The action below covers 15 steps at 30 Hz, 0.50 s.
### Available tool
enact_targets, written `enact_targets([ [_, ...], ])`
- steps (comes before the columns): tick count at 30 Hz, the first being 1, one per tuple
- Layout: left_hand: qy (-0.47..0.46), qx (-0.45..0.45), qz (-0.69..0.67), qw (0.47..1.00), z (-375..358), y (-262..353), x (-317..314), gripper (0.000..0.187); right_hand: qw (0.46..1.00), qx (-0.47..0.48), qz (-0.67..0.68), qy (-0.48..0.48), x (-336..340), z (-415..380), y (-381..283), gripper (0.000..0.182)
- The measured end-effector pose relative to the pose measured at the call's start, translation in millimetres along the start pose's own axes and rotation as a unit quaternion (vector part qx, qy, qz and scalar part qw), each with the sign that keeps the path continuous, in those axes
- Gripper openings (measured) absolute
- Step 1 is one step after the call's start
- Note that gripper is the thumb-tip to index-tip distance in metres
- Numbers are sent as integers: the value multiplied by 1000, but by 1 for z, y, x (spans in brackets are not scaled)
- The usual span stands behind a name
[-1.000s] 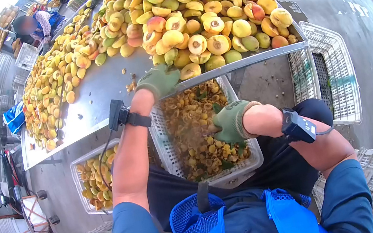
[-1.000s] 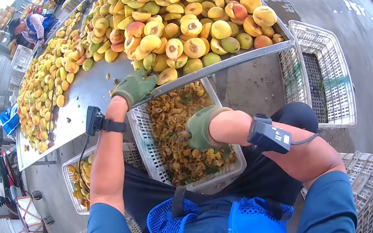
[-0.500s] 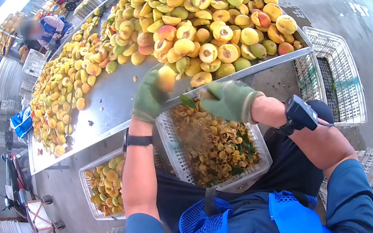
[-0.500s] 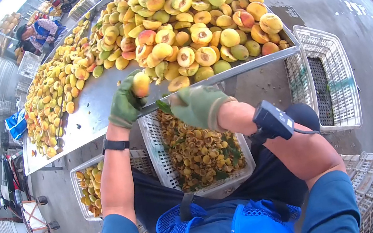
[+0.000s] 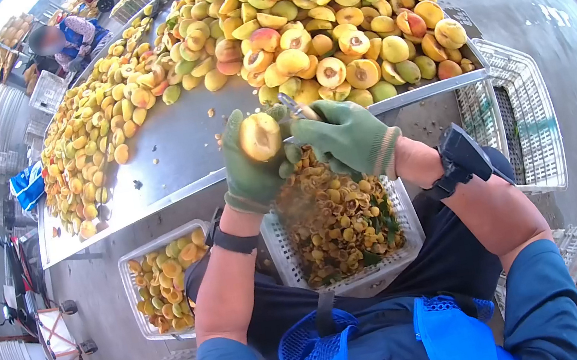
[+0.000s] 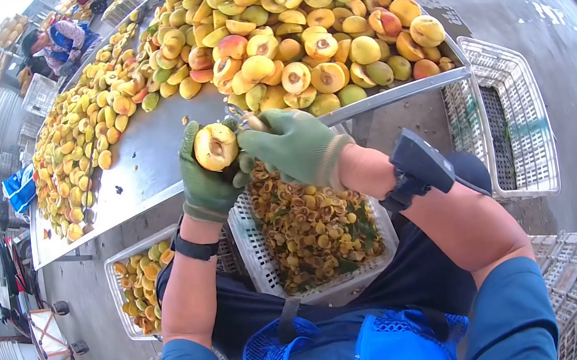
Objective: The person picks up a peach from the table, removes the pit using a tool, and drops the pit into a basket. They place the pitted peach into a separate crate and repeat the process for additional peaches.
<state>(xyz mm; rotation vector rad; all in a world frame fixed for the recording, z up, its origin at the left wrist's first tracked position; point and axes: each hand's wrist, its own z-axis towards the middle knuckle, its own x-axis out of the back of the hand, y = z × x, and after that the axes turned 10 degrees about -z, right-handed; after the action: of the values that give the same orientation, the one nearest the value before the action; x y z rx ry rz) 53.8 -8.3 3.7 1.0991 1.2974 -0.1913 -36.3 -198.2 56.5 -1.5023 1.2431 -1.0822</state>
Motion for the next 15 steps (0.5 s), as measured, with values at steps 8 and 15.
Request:
enact_targets([
  [8, 76, -242, 500, 828, -1, -24, 32, 65, 994, -83, 45, -50, -25, 8, 21, 42],
  [15, 26, -31, 129, 991, -12, -27, -5, 57, 905, 210, -321, 183, -9, 24, 50, 34],
])
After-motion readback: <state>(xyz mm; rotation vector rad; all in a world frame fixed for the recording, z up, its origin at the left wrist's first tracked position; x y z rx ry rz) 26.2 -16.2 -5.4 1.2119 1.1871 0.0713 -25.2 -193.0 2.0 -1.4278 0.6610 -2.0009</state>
